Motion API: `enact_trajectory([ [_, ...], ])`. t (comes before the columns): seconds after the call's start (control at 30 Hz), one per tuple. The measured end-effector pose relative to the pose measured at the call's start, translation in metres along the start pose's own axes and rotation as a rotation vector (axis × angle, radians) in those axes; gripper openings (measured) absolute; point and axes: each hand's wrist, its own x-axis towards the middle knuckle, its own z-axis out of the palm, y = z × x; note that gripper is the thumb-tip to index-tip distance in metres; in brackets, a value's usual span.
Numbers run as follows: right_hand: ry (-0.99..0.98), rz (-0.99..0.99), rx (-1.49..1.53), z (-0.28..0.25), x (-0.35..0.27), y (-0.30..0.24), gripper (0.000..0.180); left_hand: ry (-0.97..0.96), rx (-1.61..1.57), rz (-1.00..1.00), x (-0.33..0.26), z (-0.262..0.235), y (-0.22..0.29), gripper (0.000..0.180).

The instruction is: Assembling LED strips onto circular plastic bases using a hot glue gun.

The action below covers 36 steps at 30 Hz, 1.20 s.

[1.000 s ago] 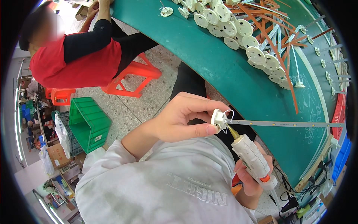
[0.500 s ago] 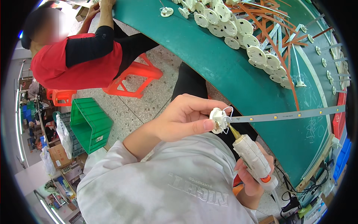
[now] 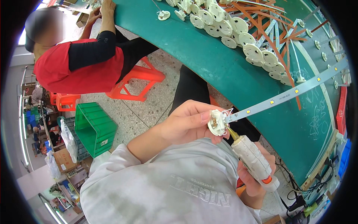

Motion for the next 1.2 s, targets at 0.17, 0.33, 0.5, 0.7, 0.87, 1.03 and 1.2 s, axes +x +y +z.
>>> enact_trajectory([
  [0.17, -0.004, -0.003, -0.039, -0.001, 0.003, -0.004, 0.031, -0.059, -0.333, -0.054, 0.003, 0.001, -0.006, 0.069],
  [0.33, 0.016, 0.009, -0.031, 0.001, 0.001, -0.004, 0.031, -0.048, -0.373, -0.095, 0.005, 0.004, -0.006, 0.075],
  [0.5, 0.068, 0.050, 0.016, 0.001, 0.001, -0.005, 0.024, -0.095, -0.439, -0.113, 0.005, 0.005, -0.006, 0.077],
  [0.7, 0.037, -0.032, -0.038, 0.000, 0.004, -0.005, 0.023, -0.012, -0.385, -0.159, 0.005, 0.011, -0.002, 0.077],
  [0.87, 0.026, -0.026, -0.044, -0.001, 0.007, -0.011, 0.024, -0.064, -0.429, -0.164, 0.005, 0.010, -0.003, 0.077],
  [1.03, 0.001, -0.044, -0.056, -0.002, 0.009, -0.012, 0.027, -0.047, -0.436, -0.181, 0.003, 0.008, -0.002, 0.077],
  [1.2, 0.005, -0.043, -0.045, -0.001, 0.008, -0.010, 0.025, -0.106, -0.434, -0.169, 0.004, 0.007, -0.003, 0.076],
])
